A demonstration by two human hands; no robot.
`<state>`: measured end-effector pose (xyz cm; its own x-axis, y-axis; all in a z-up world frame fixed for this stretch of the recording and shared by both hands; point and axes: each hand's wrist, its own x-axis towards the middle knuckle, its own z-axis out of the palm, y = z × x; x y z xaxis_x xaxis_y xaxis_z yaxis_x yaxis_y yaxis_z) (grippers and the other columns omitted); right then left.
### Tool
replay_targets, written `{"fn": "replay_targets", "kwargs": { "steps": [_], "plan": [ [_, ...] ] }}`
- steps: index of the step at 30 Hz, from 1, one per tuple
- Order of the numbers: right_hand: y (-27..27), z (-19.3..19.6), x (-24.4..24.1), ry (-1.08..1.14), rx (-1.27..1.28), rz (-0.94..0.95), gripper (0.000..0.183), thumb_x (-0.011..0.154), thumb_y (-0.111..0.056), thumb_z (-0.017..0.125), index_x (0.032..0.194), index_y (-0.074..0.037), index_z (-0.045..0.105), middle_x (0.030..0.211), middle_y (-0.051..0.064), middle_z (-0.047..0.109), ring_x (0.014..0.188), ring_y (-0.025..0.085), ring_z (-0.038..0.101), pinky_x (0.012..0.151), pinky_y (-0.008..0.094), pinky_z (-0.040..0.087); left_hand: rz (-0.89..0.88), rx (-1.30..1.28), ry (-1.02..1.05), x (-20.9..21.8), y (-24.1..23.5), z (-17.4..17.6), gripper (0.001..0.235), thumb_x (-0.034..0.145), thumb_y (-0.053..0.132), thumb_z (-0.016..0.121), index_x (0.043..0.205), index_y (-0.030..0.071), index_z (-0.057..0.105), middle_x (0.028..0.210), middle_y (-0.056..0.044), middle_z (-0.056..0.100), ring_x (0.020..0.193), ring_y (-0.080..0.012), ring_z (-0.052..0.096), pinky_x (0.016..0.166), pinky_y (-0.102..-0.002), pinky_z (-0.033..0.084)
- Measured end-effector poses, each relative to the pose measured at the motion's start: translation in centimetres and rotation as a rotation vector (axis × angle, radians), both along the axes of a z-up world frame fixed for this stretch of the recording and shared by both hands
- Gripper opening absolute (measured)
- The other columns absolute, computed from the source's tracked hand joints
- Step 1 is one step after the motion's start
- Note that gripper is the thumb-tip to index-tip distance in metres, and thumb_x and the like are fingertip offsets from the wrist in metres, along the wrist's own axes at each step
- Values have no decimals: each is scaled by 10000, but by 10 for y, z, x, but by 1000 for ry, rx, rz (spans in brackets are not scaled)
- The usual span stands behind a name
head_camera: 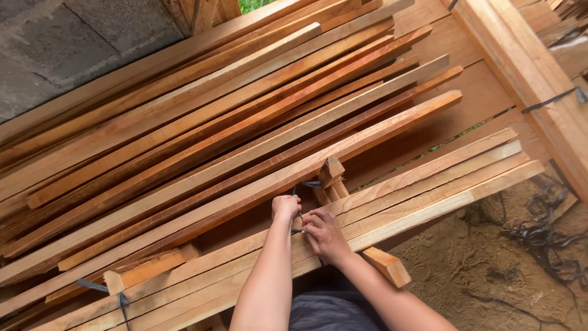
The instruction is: The person stacks thin wooden planks on a wooden rack outdoors. They then use black zip ties to secure the stacked planks together, wrapping the ties around the wood and fastening them by hand.
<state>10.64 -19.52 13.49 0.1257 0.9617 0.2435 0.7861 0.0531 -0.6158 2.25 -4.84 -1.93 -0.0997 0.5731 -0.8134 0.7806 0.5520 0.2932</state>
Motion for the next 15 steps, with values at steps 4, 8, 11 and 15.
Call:
{"fn": "replay_targets", "kwargs": {
  "steps": [4,8,11,15],
  "plan": [
    [4,-3,-5,169,43,-41,118,934,-203,667,837,-212,733,989,-43,718,1139,248,628,1021,433,469,71,51,-126,-10,-1,1,180,888,394,670,900,309,828,571,116,716,687,-80,728,682,-203,498],
    [19,3,-18,431,42,-247,155,978,-141,643,923,-135,787,992,33,806,1037,270,735,1010,416,507,50,186,-288,-21,4,51,243,934,431,645,977,279,831,722,55,765,918,-173,715,826,-284,512],
    [30,22,-22,532,-80,-370,153,968,-143,659,970,-155,812,854,28,816,900,260,762,926,398,549,95,264,-414,-39,-4,97,236,950,403,666,1008,243,830,665,14,720,763,-131,652,744,-270,494],
    [49,24,-24,667,-231,-539,133,929,-226,755,1024,-144,709,660,40,760,681,199,743,735,369,570,-13,371,-510,-67,-9,109,193,956,402,702,1010,269,830,706,8,748,765,-107,667,746,-270,505]
  ]
}}
